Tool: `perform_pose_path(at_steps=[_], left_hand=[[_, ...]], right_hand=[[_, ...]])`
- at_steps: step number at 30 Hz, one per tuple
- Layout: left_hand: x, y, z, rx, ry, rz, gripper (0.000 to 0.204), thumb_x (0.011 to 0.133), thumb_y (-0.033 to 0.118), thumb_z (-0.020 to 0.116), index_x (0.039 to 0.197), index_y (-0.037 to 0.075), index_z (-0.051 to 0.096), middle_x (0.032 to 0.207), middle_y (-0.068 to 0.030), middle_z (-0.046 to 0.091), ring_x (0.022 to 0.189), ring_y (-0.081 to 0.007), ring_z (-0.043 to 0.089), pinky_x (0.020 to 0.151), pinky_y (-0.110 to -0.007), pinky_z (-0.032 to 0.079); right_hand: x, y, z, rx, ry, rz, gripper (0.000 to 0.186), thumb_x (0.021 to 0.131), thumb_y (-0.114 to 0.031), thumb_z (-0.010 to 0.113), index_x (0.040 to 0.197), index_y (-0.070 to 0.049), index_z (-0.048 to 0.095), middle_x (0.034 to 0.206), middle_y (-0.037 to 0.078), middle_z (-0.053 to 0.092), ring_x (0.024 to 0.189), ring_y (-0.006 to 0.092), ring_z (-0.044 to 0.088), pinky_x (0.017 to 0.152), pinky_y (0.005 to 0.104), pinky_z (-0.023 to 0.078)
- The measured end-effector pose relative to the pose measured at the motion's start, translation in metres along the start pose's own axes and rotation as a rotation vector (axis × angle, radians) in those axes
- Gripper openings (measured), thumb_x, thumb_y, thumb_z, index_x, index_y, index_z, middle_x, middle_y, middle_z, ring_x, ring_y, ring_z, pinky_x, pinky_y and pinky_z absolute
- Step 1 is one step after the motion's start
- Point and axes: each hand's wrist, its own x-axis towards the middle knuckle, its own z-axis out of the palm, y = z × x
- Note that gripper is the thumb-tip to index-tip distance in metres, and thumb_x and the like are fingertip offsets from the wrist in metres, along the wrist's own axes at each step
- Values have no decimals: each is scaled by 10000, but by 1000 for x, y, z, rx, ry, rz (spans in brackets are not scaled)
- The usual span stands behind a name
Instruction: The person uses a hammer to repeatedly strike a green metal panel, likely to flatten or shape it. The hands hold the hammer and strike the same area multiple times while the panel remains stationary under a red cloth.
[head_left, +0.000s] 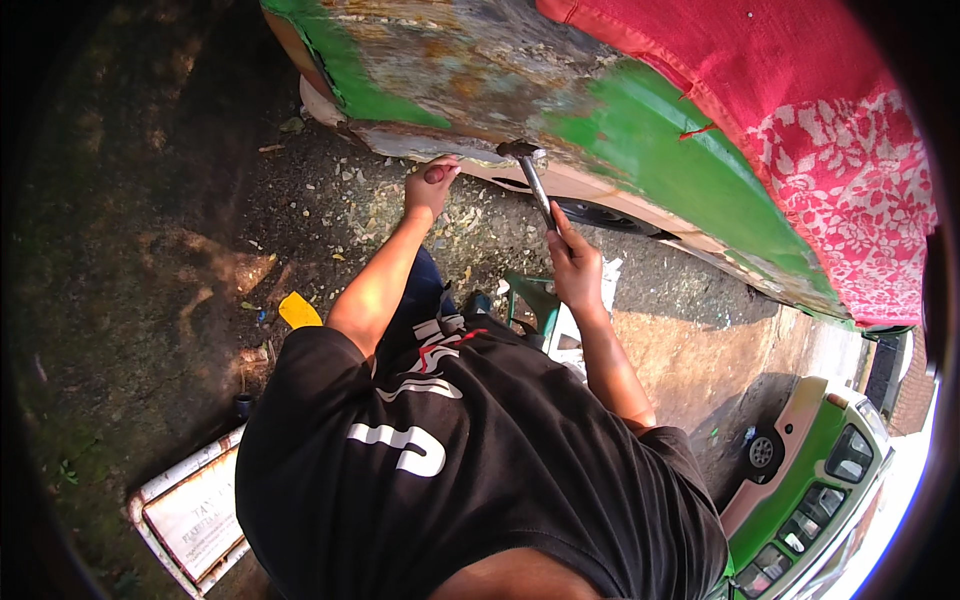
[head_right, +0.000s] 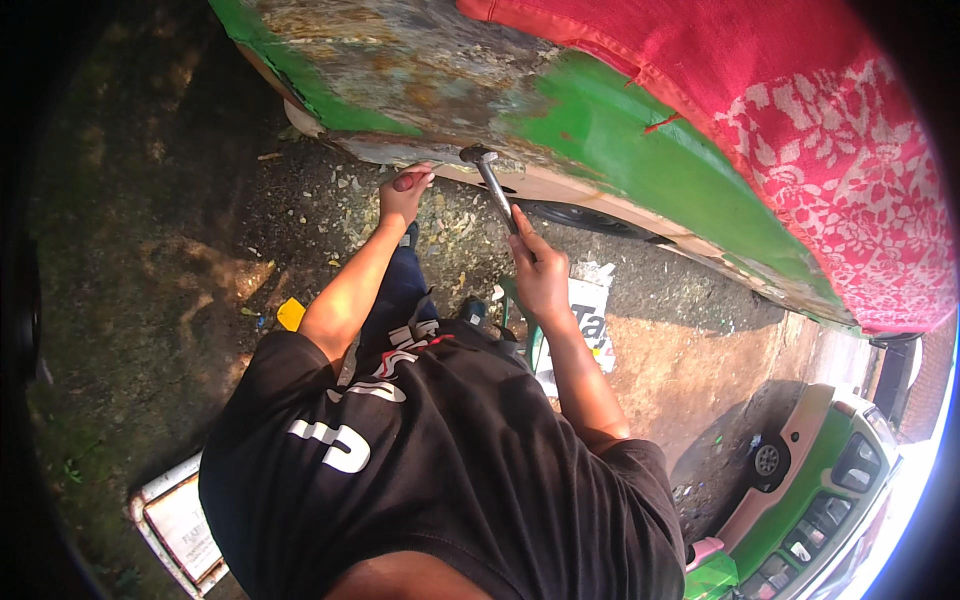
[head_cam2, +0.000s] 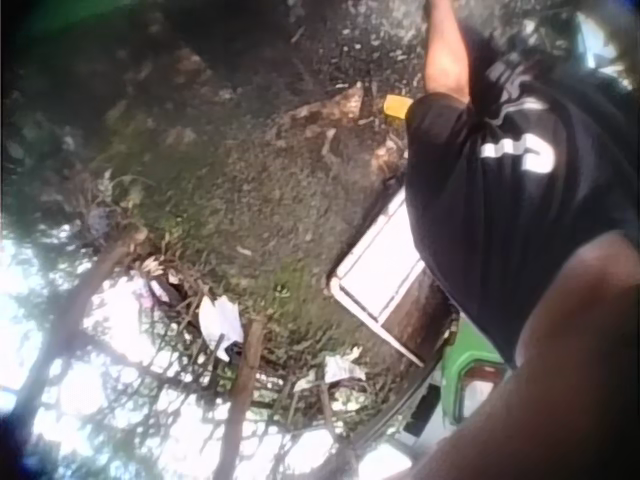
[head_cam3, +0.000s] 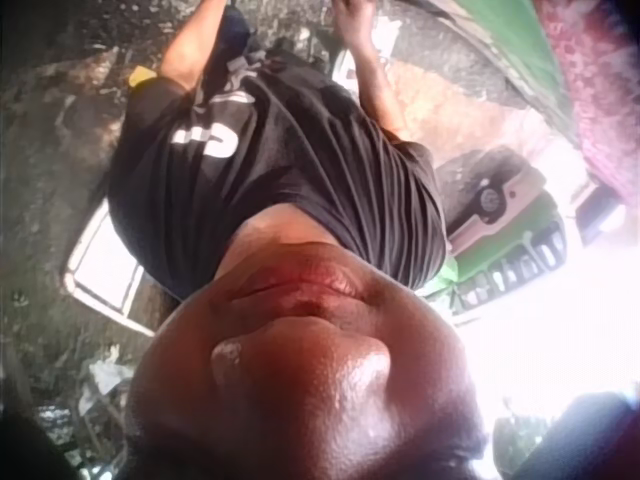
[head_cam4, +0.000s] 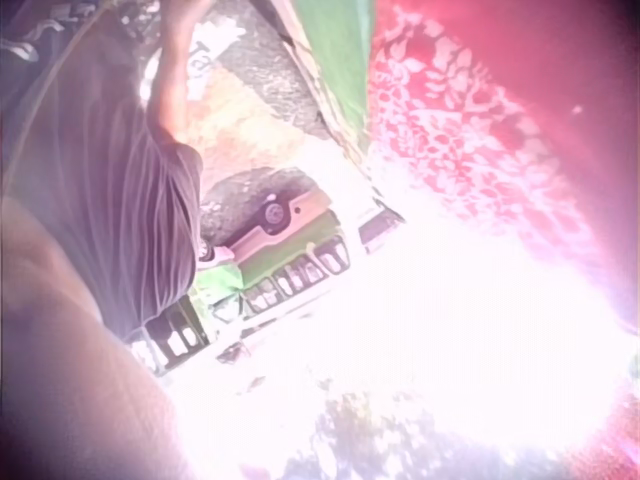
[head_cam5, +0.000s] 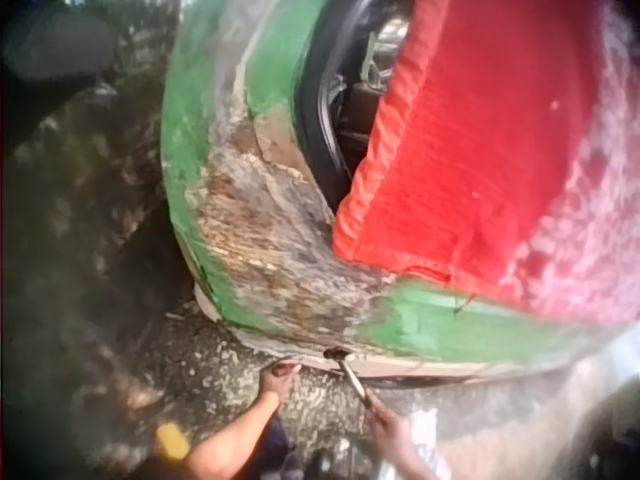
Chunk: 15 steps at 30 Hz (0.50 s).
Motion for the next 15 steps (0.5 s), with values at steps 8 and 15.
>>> perform_pose_path(at_steps=[8, 15], left_hand=[[0, 2, 14, 48, -29, 64, 113, 831, 51, 748, 928, 23, 699, 1065, -102, 725, 965, -192, 685, 872, -294, 517], [-13, -14, 9, 242, -247, 405, 245, 791, -18, 705, 1009, 94, 696, 1164, -103, 690, 985, -238, 692, 862, -311, 543]], right_hand=[[-10, -2, -15, -5, 9, 99, 427, 969, -89, 597, 1393, -120, 556, 783, -81, 507, 683, 18, 392, 597, 178, 354], [-18, 3, -24, 23, 18, 102, 423, 971, -91, 585, 1391, -73, 544, 860, -48, 585, 731, 25, 435, 654, 188, 393]])
